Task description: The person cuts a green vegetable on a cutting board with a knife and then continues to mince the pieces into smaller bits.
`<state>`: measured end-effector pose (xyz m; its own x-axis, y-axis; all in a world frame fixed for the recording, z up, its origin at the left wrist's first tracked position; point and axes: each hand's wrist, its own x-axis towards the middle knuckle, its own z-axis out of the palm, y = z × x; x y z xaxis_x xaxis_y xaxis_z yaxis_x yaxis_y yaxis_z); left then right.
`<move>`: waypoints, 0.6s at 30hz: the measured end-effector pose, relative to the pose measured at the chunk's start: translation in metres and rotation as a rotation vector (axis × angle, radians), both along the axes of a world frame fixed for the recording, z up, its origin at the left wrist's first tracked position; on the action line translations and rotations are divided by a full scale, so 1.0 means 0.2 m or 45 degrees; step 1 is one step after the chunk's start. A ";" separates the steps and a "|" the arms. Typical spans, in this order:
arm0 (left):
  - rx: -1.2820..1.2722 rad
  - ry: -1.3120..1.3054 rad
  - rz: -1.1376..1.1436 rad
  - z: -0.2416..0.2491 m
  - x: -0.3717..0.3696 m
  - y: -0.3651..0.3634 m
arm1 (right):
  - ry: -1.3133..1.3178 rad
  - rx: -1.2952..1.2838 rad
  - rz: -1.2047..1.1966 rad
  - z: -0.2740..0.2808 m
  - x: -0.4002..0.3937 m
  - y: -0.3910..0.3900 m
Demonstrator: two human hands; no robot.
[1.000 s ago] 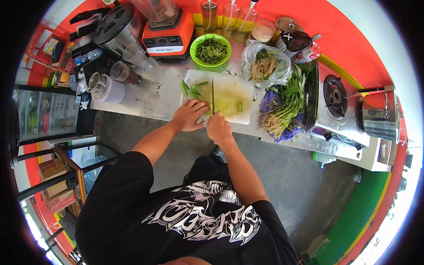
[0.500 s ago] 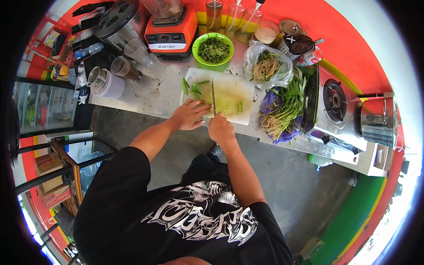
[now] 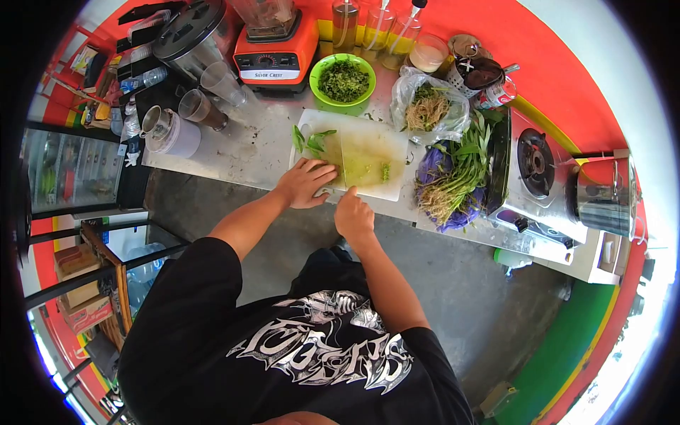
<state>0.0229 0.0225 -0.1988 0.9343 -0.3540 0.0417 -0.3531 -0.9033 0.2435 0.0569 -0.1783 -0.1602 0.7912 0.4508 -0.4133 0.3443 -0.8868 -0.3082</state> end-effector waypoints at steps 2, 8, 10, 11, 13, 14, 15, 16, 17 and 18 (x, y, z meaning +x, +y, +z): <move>-0.014 -0.017 0.007 -0.01 0.00 0.00 | 0.002 -0.009 -0.001 0.00 0.00 0.00; -0.044 -0.013 0.028 0.01 0.00 -0.01 | -0.045 0.122 -0.048 -0.05 0.10 0.04; -0.039 -0.035 0.021 0.01 0.01 -0.01 | -0.011 0.110 -0.021 -0.03 0.09 0.03; -0.039 -0.047 0.021 0.00 0.00 -0.01 | -0.011 0.113 -0.020 -0.03 0.07 0.03; -0.044 -0.044 0.029 0.00 0.00 -0.01 | -0.006 0.081 -0.004 -0.04 0.02 0.02; -0.051 -0.045 0.035 0.00 0.00 -0.01 | -0.001 0.077 -0.004 -0.04 0.01 0.03; -0.056 -0.041 0.035 0.00 0.00 -0.01 | 0.017 0.113 -0.026 -0.05 0.01 0.04; -0.061 -0.035 0.038 0.00 0.01 -0.01 | 0.034 0.150 -0.050 -0.06 0.01 0.04; -0.065 -0.029 0.037 0.00 0.01 -0.01 | 0.035 0.148 -0.056 -0.07 0.04 0.05; -0.066 -0.029 0.029 0.01 0.00 -0.01 | 0.014 0.149 -0.056 -0.08 0.07 0.07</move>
